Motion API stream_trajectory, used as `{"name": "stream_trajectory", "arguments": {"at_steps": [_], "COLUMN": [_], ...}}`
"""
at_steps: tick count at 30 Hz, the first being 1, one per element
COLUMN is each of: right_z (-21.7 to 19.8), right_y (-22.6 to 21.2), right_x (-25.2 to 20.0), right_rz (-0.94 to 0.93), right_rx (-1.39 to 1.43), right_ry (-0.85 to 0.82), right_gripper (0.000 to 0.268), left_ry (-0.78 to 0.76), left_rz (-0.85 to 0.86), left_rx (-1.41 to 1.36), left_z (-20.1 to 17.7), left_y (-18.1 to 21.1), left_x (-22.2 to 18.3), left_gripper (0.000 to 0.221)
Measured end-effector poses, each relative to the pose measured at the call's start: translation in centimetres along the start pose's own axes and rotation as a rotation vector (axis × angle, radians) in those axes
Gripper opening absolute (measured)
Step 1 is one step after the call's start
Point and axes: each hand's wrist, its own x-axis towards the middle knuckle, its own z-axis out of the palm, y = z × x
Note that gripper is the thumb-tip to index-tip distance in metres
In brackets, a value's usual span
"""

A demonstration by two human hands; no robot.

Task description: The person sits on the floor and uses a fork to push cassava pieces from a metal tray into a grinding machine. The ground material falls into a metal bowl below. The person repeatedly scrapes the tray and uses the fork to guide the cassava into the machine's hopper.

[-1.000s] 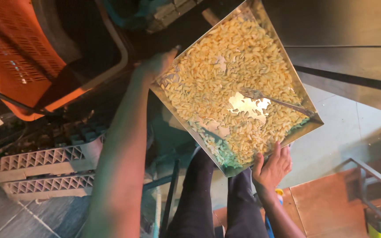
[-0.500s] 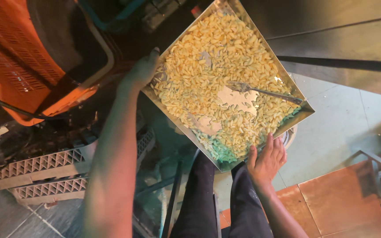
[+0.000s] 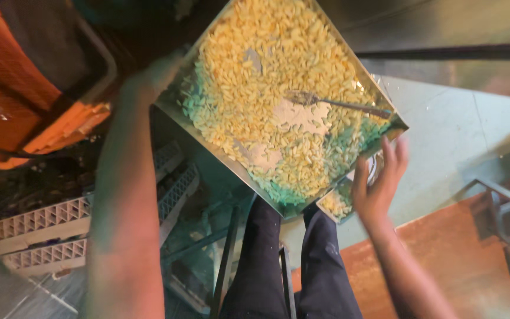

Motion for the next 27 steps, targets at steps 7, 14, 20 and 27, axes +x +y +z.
{"name": "stream_trajectory", "arguments": {"at_steps": [7,14,20,27], "right_z": [0.7,-3.5,-7.8,-13.2], "right_y": [3.1,0.5,-0.3,0.6], "right_x": [10.1,8.4,1.4,-8.7], "right_rz": [-0.246,-0.165,0.170,0.269], "right_rx": [-0.522,-0.158,0.475,0.451], "right_ry": [-0.277,-0.170,0.065,0.171], "right_gripper": [0.027,0.016,0.013,0.020], "left_ry": [0.033,0.048,0.037,0.000], "left_rz": [0.071,0.040,0.146,0.107], "left_rx": [-0.062,-0.092,-0.121,-0.194], "left_z": [0.1,0.1,0.2,0.2], "left_y": [1.5,1.5,1.3,1.3], "left_x": [-1.4,-2.0,-1.4,-1.4], "left_gripper": [0.085,0.079,0.075,0.071]}}
